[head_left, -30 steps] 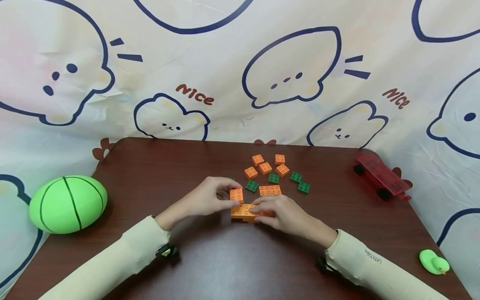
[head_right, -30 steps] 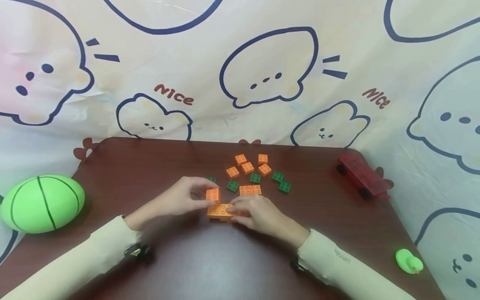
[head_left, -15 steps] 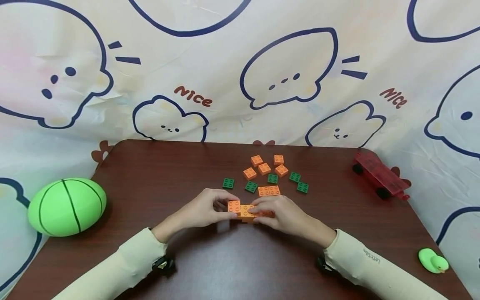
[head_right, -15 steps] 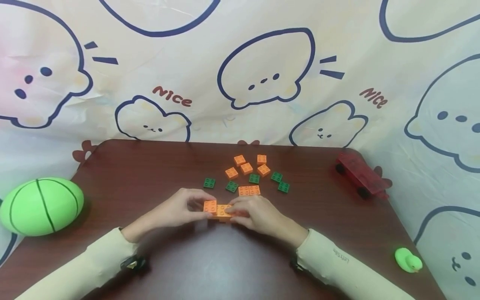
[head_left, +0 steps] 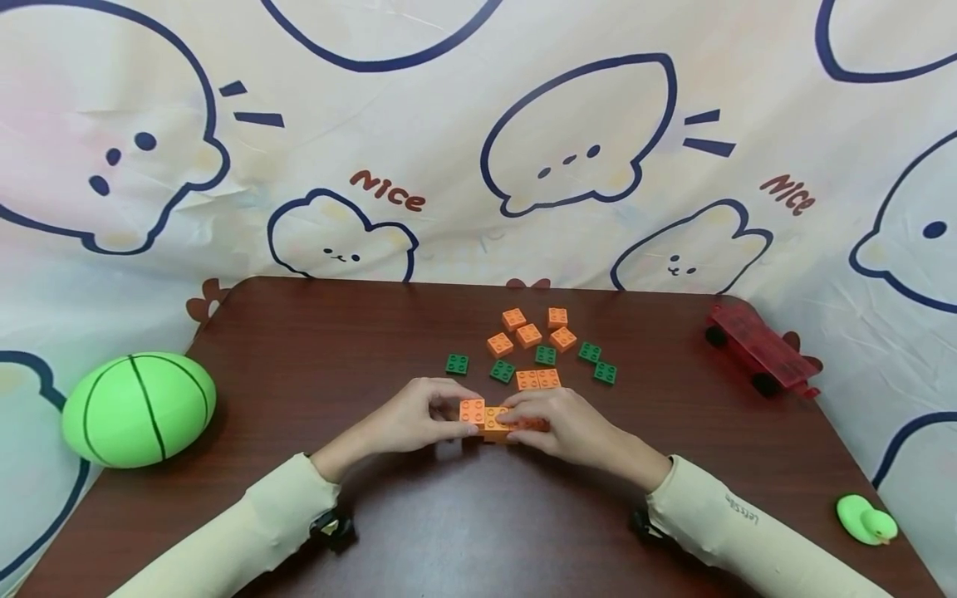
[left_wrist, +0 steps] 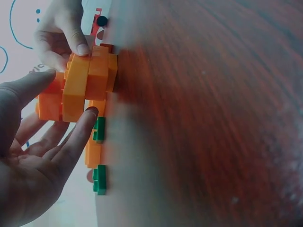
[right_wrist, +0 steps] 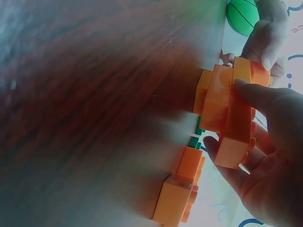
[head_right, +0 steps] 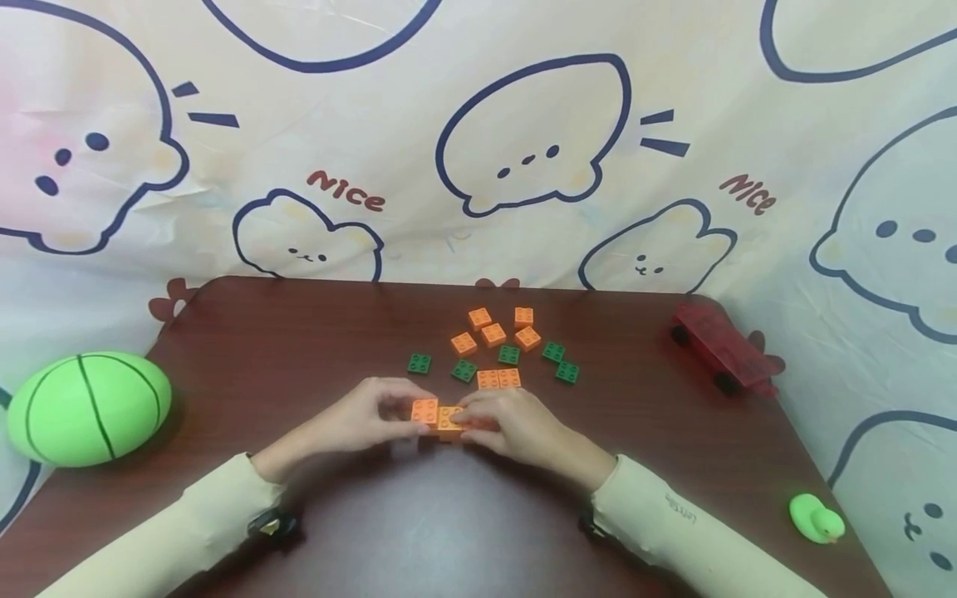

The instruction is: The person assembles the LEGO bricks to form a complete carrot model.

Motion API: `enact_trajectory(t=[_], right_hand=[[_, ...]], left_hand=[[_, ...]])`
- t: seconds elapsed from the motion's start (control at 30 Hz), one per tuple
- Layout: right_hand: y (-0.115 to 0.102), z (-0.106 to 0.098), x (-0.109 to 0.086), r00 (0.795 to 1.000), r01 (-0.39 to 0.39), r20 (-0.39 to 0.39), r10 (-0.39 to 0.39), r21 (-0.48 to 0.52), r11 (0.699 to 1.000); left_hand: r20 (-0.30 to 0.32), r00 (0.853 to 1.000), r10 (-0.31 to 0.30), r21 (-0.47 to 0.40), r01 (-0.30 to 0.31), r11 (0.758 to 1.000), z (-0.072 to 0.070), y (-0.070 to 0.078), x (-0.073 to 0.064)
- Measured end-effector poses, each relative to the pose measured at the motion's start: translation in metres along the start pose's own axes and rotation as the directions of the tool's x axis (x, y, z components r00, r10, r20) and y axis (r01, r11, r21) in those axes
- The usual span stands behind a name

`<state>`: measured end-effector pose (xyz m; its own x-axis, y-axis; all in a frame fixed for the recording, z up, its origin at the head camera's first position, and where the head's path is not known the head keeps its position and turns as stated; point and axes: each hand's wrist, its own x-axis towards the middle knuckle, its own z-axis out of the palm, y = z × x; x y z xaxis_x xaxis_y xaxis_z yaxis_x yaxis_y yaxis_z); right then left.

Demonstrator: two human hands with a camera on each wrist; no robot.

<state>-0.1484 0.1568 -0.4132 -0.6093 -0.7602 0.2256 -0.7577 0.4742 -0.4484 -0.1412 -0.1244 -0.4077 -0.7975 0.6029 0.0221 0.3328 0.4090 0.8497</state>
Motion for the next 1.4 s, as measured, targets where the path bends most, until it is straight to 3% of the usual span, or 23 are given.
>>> enact_trajectory(t=[0.37,0.57,0.67,0.87,1.2,1.3,1.4], right_hand=[[0.0001,0.0011,-0.0010,1.000,0.007,-0.003,-0.007,0.006,1.000],[0.0003,0.0009,-0.0008,1.000,-0.012,-0.002,0.012,0.004,1.000],[0.0003,0.0011,-0.0011,1.000,-0.016,0.003,0.016,0.007,1.000],[0.0011,0.0010,-0.0014,1.000,0.005,-0.008,-0.005,-0.005,1.000],[0.0025,0.0007,-0.0011,1.000,0.003,-0.016,-0.003,-0.002,1.000],[0.0021,0.0006,-0.0012,1.000,0.002,-0.011,-0.002,0.000,1.000],[0.0015,0.0001,-0.0016,1.000,0.002,-0.010,-0.002,0.000,1.000]], left_hand=[[0.073,0.993,-0.088,-0.205,0.101,0.973,0.0017,-0.0053,-0.0051],[0.101,0.981,-0.163,-0.356,0.188,0.915,0.0038,-0.0074,-0.0037],[0.106,0.979,-0.172,-0.409,0.201,0.890,0.0049,-0.0088,-0.0037],[0.100,0.976,-0.192,-0.445,0.216,0.869,0.0050,-0.0087,-0.0013],[0.122,0.971,-0.206,-0.448,0.239,0.861,0.0020,-0.0062,0.0012],[0.126,0.977,-0.174,-0.428,0.212,0.878,0.0012,-0.0054,0.0002],[0.105,0.988,-0.111,-0.392,0.144,0.908,0.0015,-0.0048,-0.0010]])
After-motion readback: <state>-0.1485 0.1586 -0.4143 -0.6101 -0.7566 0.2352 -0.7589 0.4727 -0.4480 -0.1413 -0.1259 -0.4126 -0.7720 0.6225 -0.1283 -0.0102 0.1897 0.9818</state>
